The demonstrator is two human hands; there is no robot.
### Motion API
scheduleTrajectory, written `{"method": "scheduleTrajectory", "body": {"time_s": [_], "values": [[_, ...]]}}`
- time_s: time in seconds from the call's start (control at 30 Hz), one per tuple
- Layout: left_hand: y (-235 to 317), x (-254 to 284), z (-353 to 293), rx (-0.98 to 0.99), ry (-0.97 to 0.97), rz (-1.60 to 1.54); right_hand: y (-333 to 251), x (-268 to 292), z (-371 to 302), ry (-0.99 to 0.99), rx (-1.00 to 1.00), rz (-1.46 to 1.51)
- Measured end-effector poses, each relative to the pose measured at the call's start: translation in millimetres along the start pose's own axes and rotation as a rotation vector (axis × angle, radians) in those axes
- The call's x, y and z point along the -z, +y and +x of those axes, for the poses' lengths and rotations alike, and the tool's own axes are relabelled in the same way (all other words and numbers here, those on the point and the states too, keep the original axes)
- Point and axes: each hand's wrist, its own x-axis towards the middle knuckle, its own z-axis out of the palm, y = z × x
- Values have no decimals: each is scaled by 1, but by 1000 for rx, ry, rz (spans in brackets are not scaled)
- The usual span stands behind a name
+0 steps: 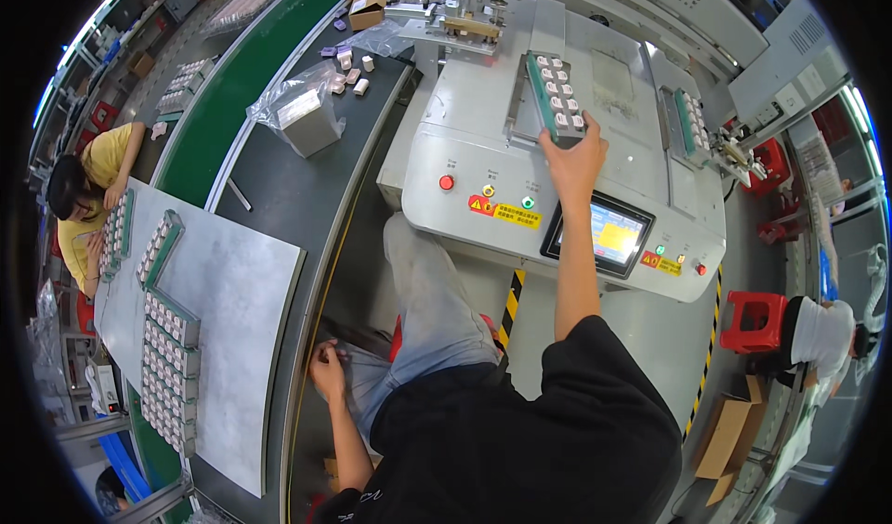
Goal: Organizing trays of LED components and loading them into a testing machine on a production line.
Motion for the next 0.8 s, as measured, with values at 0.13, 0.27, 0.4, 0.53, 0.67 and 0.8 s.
{"method": "scheduleTrajectory", "body": {"time_s": [0.13, 0.27, 0.4, 0.53, 0.67, 0.8], "values": [[109, -39, -6, -35, -256, -288, 0, 18, -22, -22, -29, 163], [264, -118, -27, -169, -695, -537, -13, 36, -50, -13, -73, 254], [348, -214, -38, 54, -1063, -679, -17, 55, -80, -45, -197, 478], [382, -264, -44, 314, -1335, -854, -9, 78, -121, -57, -137, 454], [369, -248, -76, 240, -1122, -654, -8, 91, -162, -14, 43, 373], [353, -208, -73, -38, -964, -589, -21, 84, -198, -132, 125, 502]]}}
